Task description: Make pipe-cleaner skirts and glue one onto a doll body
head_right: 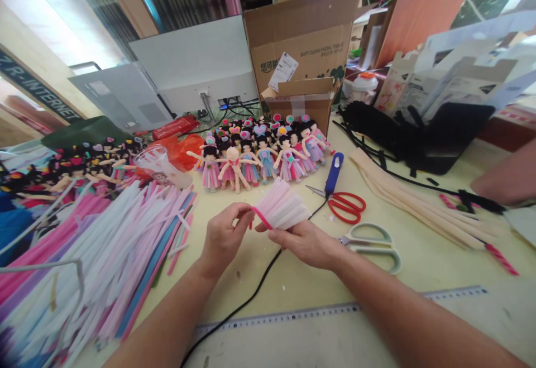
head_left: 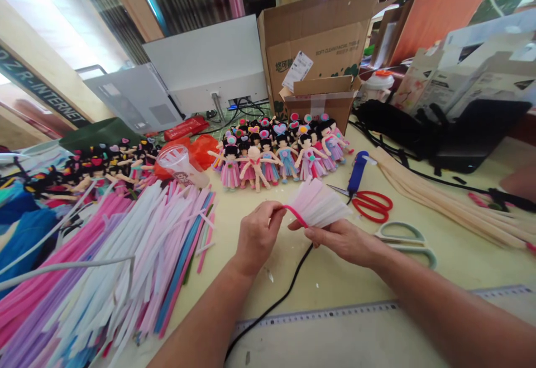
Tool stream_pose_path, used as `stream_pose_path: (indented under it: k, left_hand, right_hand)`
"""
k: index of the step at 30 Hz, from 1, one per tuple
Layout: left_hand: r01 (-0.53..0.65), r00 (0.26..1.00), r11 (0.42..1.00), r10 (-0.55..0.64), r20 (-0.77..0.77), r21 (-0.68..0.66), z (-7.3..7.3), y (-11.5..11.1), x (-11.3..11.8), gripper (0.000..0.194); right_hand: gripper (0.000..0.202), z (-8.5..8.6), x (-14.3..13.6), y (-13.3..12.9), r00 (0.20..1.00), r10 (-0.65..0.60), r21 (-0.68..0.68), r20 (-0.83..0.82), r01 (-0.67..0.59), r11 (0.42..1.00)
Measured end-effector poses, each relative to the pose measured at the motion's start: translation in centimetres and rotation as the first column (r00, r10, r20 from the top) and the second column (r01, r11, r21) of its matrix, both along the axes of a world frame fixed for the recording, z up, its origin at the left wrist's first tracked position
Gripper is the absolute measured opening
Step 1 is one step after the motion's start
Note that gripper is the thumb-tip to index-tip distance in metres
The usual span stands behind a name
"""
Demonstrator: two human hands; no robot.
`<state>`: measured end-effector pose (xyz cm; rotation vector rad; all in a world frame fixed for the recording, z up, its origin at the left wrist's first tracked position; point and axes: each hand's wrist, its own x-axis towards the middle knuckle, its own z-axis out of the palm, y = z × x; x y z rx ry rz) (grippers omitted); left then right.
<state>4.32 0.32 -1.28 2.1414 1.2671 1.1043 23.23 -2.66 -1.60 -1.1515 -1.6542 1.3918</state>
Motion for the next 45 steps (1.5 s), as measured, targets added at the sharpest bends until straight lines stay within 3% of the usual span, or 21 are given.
stream_pose_path:
  k: [4,8,13,17,22,25,32,40,45]
  left_hand:
    - [0.136,0.967,0.965,-0.081,0.241,-0.224,-0.1,-0.5,0.9,0.010]
    - [0.204,0.915,0.918,-0.055,0.401,-0.340,-0.4,-0.5,1.2,0.016]
    - [0.197,0.927,0.934,-0.079,0.366,-0.298,-0.2,-0.4,1.3,0.011]
    - [0.142,0.948,0.963,-0.066,0.311,-0.228,0.0,-0.4,1.3,0.007]
    - [0.147,0.893,0.916,0.040,0.449,-0.374,0.0,-0.3,1.5,0.011]
    - [0.164,0.859,0.906,0.063,0.507,-0.391,0.0,-0.2,1.7,0.015]
    - [0.234,0.862,0.880,0.010,0.506,-0.414,0.1,-0.4,1.9,0.016]
    - [0.291,0.884,0.837,-0.051,0.464,-0.464,-0.4,-0.7,1.7,0.029]
    - [0.276,0.901,0.843,-0.061,0.429,-0.461,0.1,-0.6,1.7,0.018]
  right_hand:
    - [0.024,-0.7,-0.4,0.5,0.991,-0.112,-0.062,-0.073,0.107,0.992]
    - [0.022,-0.9,-0.6,0.6,0.977,-0.141,-0.059,-0.157,0.133,0.989]
    - [0.026,-1.0,-0.8,0.5,0.972,-0.209,-0.150,-0.109,0.192,0.970]
    - [0.022,-0.7,-0.9,0.3,0.975,-0.198,-0.088,-0.097,0.190,0.978]
    - [0.020,-0.8,-0.9,0.1,0.978,-0.151,-0.056,-0.146,0.144,0.988]
    - [0.019,-1.1,-0.9,0.2,0.981,-0.141,-0.051,-0.133,0.135,0.990]
    - [0.023,-0.9,-0.8,0.6,0.981,-0.189,-0.076,-0.045,0.185,0.980]
    - [0.032,-0.3,-0.6,0.6,0.974,-0.220,-0.111,-0.061,0.212,0.971]
    - [0.032,0.1,-0.6,0.4,0.975,-0.192,-0.059,-0.109,0.186,0.981]
